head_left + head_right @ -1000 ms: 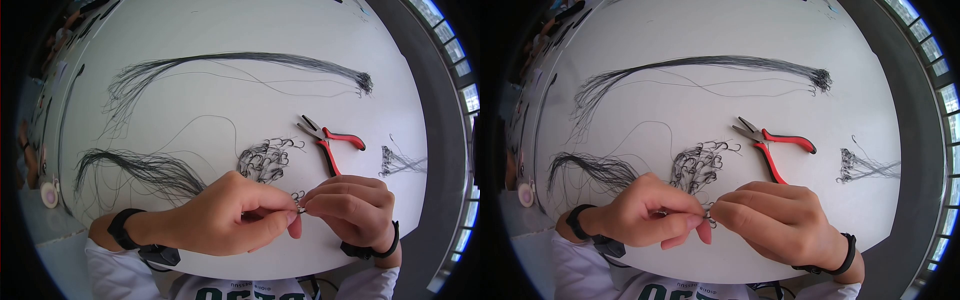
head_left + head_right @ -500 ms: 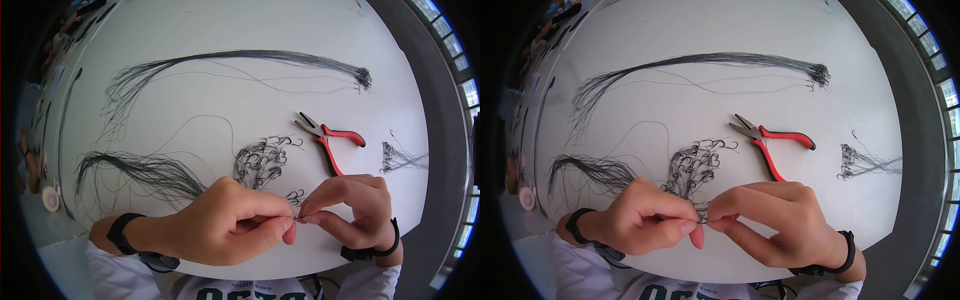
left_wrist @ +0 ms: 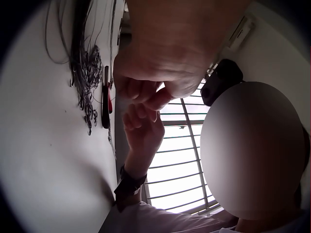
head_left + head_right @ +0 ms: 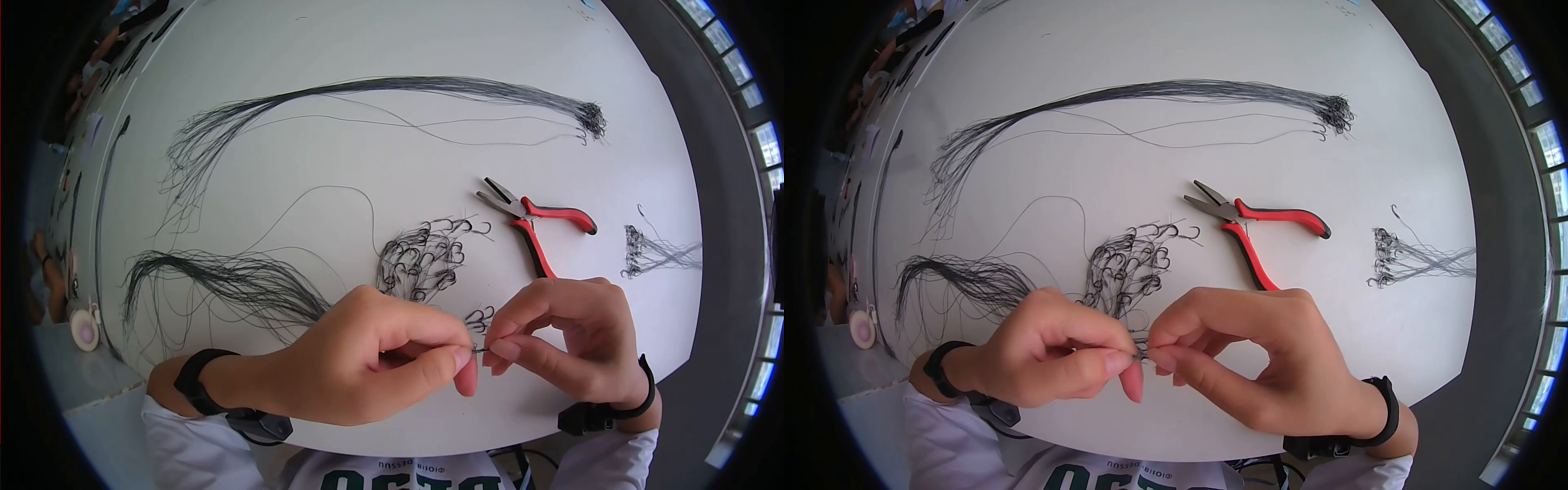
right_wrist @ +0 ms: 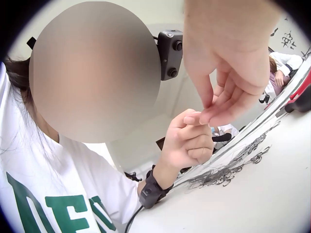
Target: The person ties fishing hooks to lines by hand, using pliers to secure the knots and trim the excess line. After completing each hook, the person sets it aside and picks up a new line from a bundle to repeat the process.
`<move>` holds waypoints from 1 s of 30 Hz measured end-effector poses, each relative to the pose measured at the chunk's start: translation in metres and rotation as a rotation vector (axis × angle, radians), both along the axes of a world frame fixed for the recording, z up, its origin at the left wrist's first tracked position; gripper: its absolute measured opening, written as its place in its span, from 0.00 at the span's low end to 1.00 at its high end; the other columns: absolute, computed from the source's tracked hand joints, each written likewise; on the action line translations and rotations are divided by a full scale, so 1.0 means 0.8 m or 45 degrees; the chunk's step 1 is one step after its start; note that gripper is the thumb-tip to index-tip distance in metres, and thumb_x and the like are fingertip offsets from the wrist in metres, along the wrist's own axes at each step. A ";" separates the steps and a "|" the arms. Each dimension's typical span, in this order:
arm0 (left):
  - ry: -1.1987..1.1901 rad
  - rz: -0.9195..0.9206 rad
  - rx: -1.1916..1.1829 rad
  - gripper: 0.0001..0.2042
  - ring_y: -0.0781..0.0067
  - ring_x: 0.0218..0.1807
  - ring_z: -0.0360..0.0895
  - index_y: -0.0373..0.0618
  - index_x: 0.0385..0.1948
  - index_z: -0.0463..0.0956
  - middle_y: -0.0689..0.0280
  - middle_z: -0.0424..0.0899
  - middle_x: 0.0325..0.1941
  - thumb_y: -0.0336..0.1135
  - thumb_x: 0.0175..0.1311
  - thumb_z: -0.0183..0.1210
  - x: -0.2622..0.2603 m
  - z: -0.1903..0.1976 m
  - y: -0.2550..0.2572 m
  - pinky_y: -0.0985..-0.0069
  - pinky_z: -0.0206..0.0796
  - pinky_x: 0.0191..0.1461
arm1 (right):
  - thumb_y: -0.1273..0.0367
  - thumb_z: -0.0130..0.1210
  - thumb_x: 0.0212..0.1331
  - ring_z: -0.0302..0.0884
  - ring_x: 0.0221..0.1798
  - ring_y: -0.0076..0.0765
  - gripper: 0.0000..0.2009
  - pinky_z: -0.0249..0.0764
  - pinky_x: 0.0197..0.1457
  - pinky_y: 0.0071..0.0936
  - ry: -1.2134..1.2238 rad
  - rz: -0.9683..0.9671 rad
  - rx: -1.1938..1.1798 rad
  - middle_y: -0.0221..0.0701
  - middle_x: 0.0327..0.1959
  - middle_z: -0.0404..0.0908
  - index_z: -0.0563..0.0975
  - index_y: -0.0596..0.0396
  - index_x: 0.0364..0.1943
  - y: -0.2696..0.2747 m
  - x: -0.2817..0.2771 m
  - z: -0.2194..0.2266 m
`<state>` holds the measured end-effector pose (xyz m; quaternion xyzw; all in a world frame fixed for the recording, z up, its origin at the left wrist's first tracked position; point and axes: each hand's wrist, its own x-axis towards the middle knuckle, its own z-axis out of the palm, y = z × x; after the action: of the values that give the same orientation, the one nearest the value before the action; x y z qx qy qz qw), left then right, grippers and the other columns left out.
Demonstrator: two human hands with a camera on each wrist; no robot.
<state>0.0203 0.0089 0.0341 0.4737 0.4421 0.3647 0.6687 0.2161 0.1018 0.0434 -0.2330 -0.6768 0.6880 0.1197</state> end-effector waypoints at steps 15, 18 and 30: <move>0.807 0.190 1.164 0.04 0.74 0.10 0.65 0.39 0.21 0.76 0.69 0.70 0.11 0.21 0.42 0.55 0.005 -0.017 -0.002 0.78 0.56 0.14 | 0.84 0.55 0.39 0.75 0.22 0.30 0.11 0.70 0.22 0.22 0.130 -0.121 0.901 0.31 0.22 0.75 0.75 0.60 0.29 -0.008 -0.009 -0.009; 0.897 0.229 1.280 0.05 0.74 0.10 0.66 0.40 0.21 0.76 0.70 0.69 0.11 0.21 0.39 0.56 0.008 -0.019 -0.002 0.78 0.55 0.14 | 0.84 0.56 0.37 0.75 0.22 0.29 0.11 0.68 0.20 0.22 0.155 -0.137 0.959 0.30 0.22 0.75 0.76 0.59 0.29 -0.009 -0.009 -0.007; 1.192 0.184 1.592 0.08 0.81 0.16 0.65 0.36 0.27 0.77 0.73 0.69 0.16 0.28 0.43 0.60 0.002 -0.018 -0.006 0.84 0.55 0.16 | 0.83 0.60 0.34 0.74 0.21 0.29 0.12 0.66 0.18 0.21 0.187 -0.186 1.275 0.30 0.24 0.76 0.76 0.59 0.28 -0.014 -0.006 -0.005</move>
<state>0.0220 0.0040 0.0197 0.8368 0.4204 0.3508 -0.0036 0.2109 0.0904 0.0391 -0.1448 -0.8952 0.2838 0.3115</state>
